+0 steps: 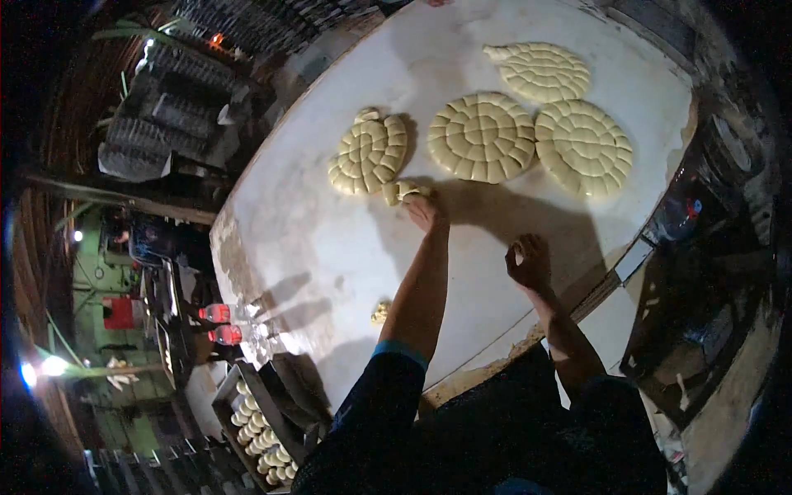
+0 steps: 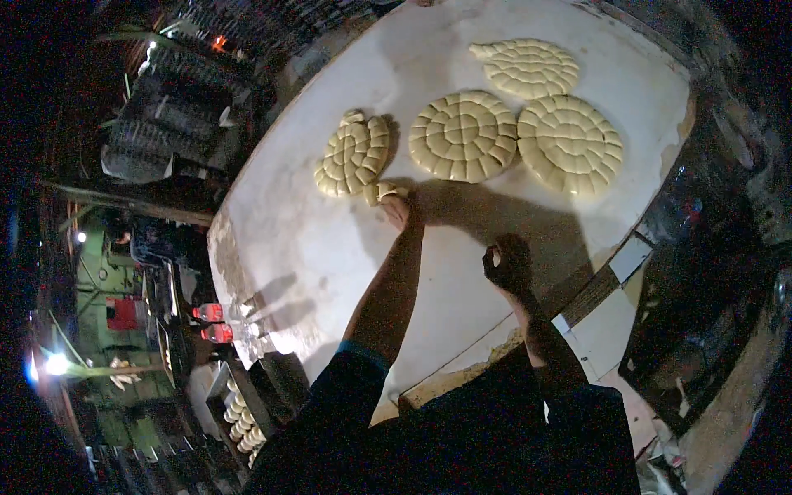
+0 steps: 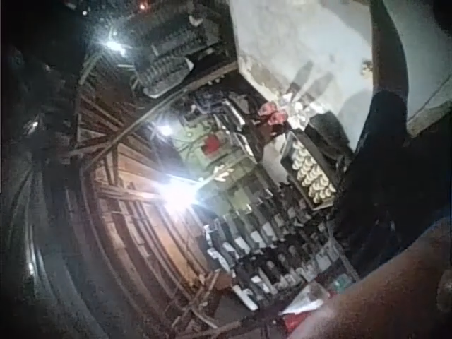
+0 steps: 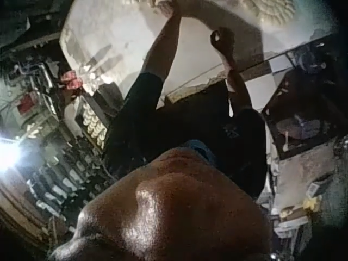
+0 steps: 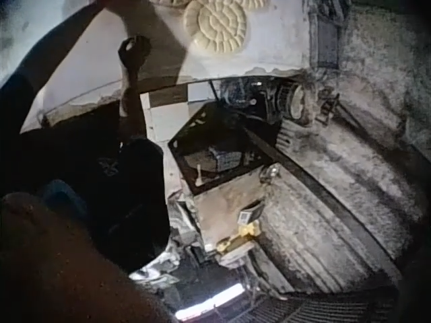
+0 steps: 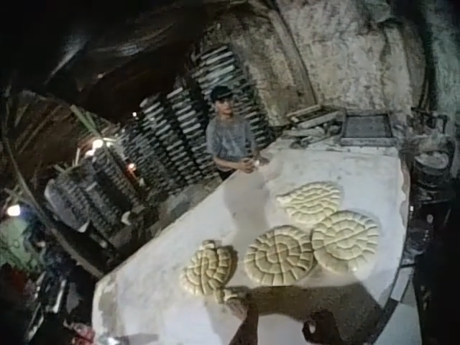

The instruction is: Placing shaped dough balls onto metal trays and organizing them.

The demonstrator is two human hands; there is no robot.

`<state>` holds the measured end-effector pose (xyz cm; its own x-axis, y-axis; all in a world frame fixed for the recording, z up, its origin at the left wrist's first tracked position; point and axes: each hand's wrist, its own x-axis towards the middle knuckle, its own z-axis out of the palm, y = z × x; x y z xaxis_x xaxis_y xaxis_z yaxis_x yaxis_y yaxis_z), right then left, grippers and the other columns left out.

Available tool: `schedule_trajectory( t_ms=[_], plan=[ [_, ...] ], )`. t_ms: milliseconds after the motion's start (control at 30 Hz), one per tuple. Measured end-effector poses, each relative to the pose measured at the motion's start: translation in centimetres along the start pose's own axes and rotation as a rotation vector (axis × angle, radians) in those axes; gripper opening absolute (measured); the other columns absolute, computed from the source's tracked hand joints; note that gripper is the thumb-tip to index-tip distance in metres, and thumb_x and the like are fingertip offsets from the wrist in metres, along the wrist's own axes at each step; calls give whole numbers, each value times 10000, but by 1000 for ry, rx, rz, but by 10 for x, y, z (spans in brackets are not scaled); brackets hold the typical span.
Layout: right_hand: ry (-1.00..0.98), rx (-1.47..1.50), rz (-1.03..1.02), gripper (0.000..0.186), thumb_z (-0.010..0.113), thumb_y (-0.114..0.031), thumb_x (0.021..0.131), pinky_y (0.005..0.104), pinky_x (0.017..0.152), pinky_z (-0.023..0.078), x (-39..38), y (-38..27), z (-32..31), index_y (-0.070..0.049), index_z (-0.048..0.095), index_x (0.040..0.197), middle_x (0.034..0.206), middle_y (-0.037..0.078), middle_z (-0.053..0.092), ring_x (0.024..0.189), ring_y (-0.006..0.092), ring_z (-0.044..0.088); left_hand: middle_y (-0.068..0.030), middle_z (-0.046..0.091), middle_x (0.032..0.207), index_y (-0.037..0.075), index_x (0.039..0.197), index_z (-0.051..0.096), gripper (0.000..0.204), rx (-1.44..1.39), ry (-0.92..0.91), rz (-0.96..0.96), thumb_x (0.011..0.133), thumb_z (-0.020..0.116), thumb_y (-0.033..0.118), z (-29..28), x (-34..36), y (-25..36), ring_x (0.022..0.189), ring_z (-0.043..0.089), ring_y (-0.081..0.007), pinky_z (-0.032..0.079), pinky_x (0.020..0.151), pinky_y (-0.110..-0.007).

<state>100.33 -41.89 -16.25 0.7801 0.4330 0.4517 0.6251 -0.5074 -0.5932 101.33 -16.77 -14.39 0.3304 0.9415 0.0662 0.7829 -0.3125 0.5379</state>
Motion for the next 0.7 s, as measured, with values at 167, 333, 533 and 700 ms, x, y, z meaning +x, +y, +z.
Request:
schedule_trajectory(
  t_ms=[167,333,533,700],
  plan=[
    [100,304,-101,92,601,-109,778,415,734,437,2,-14,23,-39,543,786,754,128,554,753,317,559,-183,570,947,22,1250,281,686,-740,-285,-131,772,735,215,-8,-29,-102,787,595,-251,505,638,-345],
    [-42,191,109,119,634,-116,803,341,631,464,8,-39,-7,-23,561,817,709,115,563,648,252,574,-80,588,1006,62,1212,425,430,-1197,-749,-61,877,660,192,-120,-161,-144,889,582,-165,498,748,-302],
    [-676,791,69,462,474,-470,948,384,827,458,-100,-177,33,-65,519,1167,1014,105,601,932,207,575,-71,589,1017,89,986,495,191,-1595,-489,-342,916,625,210,-189,-212,-208,882,584,-162,495,774,-306],
    [-337,807,77,359,717,-132,795,313,767,436,-158,-197,54,-74,459,1039,986,25,466,866,157,476,-79,516,995,25,1151,402,278,-982,-16,191,948,558,135,-203,-219,-285,904,535,-167,449,793,-291]
  ],
)
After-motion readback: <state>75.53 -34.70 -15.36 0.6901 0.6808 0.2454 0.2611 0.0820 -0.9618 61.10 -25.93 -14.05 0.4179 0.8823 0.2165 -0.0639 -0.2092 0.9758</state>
